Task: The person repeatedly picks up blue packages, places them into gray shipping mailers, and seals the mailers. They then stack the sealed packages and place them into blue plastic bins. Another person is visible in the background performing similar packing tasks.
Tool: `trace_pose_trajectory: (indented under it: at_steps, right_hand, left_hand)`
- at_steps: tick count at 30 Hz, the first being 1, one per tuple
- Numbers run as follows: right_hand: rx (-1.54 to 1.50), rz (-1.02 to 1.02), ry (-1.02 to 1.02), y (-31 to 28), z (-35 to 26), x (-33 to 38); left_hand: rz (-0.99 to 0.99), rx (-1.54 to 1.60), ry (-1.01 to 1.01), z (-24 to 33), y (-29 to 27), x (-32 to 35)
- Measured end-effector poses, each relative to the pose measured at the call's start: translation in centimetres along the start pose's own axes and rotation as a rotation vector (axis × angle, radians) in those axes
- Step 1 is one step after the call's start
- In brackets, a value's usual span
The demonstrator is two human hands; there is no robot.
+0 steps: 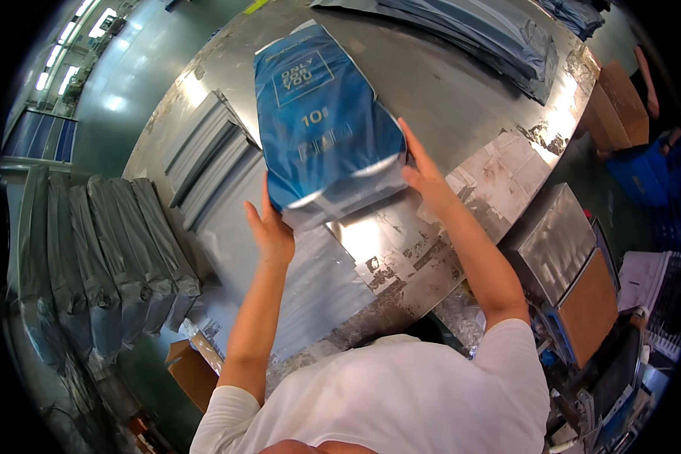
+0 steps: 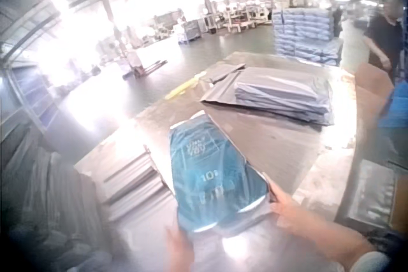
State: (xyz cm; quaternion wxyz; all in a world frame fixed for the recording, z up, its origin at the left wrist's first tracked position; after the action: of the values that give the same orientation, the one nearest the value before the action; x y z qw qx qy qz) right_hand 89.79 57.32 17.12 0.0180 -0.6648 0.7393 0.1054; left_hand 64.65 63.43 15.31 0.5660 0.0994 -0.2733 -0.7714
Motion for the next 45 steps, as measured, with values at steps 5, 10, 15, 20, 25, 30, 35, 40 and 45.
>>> trace_pose_trajectory:
  at_steps: [5,10,15,20,25,30,35,40,45]
  right_hand:
    - [0.194,0.169,-0.218,2.1,-6.5,-1.3]
    - [0.080,0.287,-0.343,2.7,-7.8,-0.9]
    - [-0.182,0.315,-0.276,1.8,-6.8,-0.9]
    - [-0.403,0.342,-0.231,1.1,-6.0,-0.8]
    - [-0.492,0.345,-0.208,1.0,-6.4,-0.8]
    - [-0.617,0.318,-0.181,1.0,-5.6,-0.2]
    - [-0.420,0.377,-0.103,0.7,-4.8,-0.2]
    - [-0.465,0.372,-0.121,1.0,-4.9,-0.1]
    - [-0.501,0.375,-0.116,1.1,-4.5,0.0]
  left_hand:
    - [-0.023,-0.524,0.401,7.2,5.0,2.1]
    - [0.055,-0.353,0.628,7.9,5.2,3.0]
    - [0.118,-0.348,0.658,6.9,3.7,3.2]
    - [0.058,-0.074,0.542,6.7,4.7,3.3]
    - [-0.039,0.083,0.439,7.2,5.0,3.3]
    - [0.079,-0.138,0.350,7.4,4.1,3.2]
    - [0.066,-0.180,0.390,7.1,4.3,3.7]
    - [0.018,-0.184,0.431,7.0,3.9,3.7]
    - [0.012,-0.194,0.417,6.9,3.6,3.7]
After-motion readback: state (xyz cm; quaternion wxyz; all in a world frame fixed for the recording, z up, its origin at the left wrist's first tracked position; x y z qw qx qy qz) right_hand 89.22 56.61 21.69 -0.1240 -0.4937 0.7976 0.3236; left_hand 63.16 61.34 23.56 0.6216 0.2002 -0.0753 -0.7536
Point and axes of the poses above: each hand's wrist, its own x-axis away from the middle knuckle, its own y-axis out of the palm, z = x × y, the point moved 6 cm from there along -x, towards the middle knuckle, and after that the axes turned 2 degrees about x, right-handed, at the moved point
